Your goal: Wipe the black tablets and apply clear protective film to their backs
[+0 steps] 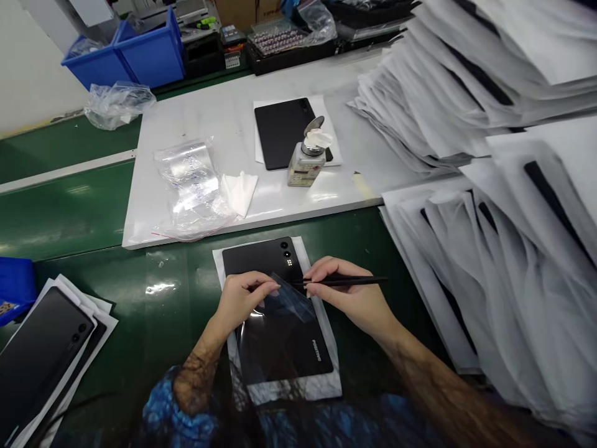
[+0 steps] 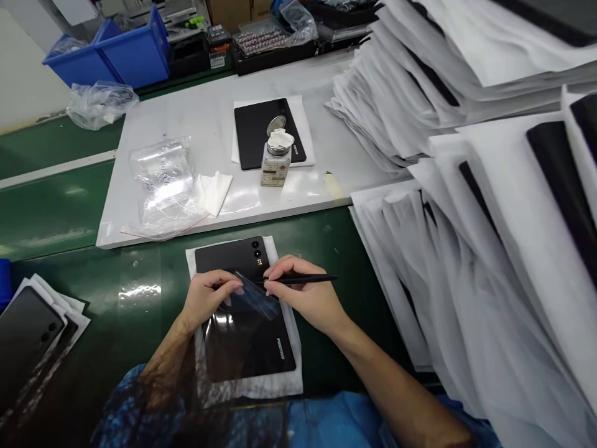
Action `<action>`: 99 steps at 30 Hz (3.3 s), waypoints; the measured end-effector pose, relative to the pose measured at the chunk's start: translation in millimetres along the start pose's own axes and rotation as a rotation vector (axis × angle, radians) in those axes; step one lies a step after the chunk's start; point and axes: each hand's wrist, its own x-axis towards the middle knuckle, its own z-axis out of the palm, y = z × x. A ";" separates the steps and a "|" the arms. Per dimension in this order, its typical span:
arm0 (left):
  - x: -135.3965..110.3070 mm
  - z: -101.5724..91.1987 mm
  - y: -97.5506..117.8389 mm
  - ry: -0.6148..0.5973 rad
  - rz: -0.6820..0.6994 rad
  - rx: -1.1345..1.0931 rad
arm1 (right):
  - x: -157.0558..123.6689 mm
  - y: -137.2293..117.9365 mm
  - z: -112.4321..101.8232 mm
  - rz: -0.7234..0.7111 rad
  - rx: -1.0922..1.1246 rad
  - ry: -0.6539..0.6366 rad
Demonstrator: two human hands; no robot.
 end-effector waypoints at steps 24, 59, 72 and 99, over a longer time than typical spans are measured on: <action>-3.0 4.0 -1.3 0.014 -0.003 0.020 | 9.1 19.7 18.8 0.008 0.178 0.267; -5.7 7.8 9.4 0.059 0.057 0.013 | 48.1 50.3 23.5 0.012 0.087 0.358; -6.3 7.3 9.6 0.075 0.019 0.010 | 26.0 47.0 -8.0 0.022 0.187 0.216; -5.7 4.9 -0.9 0.039 -0.005 0.069 | -2.9 28.1 -0.1 0.031 0.258 0.049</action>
